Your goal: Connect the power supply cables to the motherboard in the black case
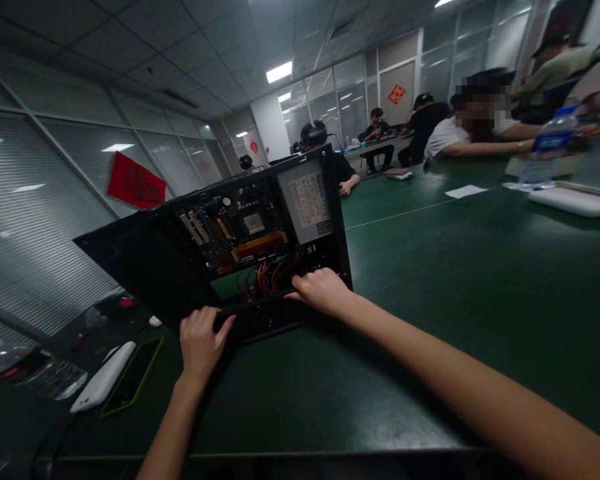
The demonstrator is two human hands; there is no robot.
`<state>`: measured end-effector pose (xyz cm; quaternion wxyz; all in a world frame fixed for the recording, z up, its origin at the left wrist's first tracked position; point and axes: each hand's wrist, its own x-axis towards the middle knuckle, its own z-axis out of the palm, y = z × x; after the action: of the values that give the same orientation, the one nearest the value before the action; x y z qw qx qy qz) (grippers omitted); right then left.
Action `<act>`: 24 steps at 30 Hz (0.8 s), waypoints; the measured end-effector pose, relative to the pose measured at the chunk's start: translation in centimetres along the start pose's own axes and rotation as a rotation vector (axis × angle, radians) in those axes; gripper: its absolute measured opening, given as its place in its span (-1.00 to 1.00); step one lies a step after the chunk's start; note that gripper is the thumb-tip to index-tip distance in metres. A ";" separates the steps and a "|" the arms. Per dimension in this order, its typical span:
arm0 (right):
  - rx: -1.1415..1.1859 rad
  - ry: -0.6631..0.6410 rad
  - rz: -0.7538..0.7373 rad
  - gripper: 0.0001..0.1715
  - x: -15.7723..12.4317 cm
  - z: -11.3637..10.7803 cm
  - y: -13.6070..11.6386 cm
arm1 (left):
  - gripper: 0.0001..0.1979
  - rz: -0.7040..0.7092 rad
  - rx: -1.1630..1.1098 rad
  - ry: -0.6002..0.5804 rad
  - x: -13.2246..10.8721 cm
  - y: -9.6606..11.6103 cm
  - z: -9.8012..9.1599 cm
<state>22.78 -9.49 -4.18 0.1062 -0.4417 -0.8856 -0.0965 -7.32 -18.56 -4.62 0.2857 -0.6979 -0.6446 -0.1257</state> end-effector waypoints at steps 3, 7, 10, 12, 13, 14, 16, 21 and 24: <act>0.001 -0.007 -0.010 -0.42 -0.1 0.0 0.0 | -0.63 -0.011 -0.030 0.001 -0.1 0.1 0.1; -0.011 -0.019 -0.041 -0.49 -0.1 -0.1 0.2 | -0.67 -0.036 -0.039 -0.013 0.0 0.2 0.1; -0.025 -0.015 -0.069 -0.52 0.0 0.0 0.4 | -0.67 -0.031 -0.033 -0.003 -0.1 0.1 0.5; -0.033 -0.021 -0.084 -0.54 -0.1 0.1 0.5 | -0.66 -0.008 -0.024 0.030 -0.2 -0.1 1.0; -0.037 -0.019 -0.095 -0.55 -0.1 0.1 0.6 | -0.65 0.006 -0.019 0.063 -0.3 -0.2 1.3; -0.042 -0.012 -0.108 -0.55 -0.2 0.2 0.7 | -0.66 0.021 -0.014 0.101 -0.3 -0.3 1.6; -0.056 0.010 -0.135 -0.53 -0.2 0.2 0.8 | -0.67 0.051 -0.007 0.175 -0.3 -0.5 2.2; -0.074 0.023 -0.174 -0.53 -0.3 0.1 1.2 | -0.69 0.089 0.004 0.274 -0.1 -0.5 2.5; -0.091 0.032 -0.195 -0.56 -0.6 0.1 2.0 | -0.68 0.091 -0.013 0.303 0.0 0.3 2.3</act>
<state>24.71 -8.79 -4.29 0.0904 -0.3560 -0.9174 -0.1535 -7.52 -17.27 -6.58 0.3805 -0.7012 -0.5611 -0.2208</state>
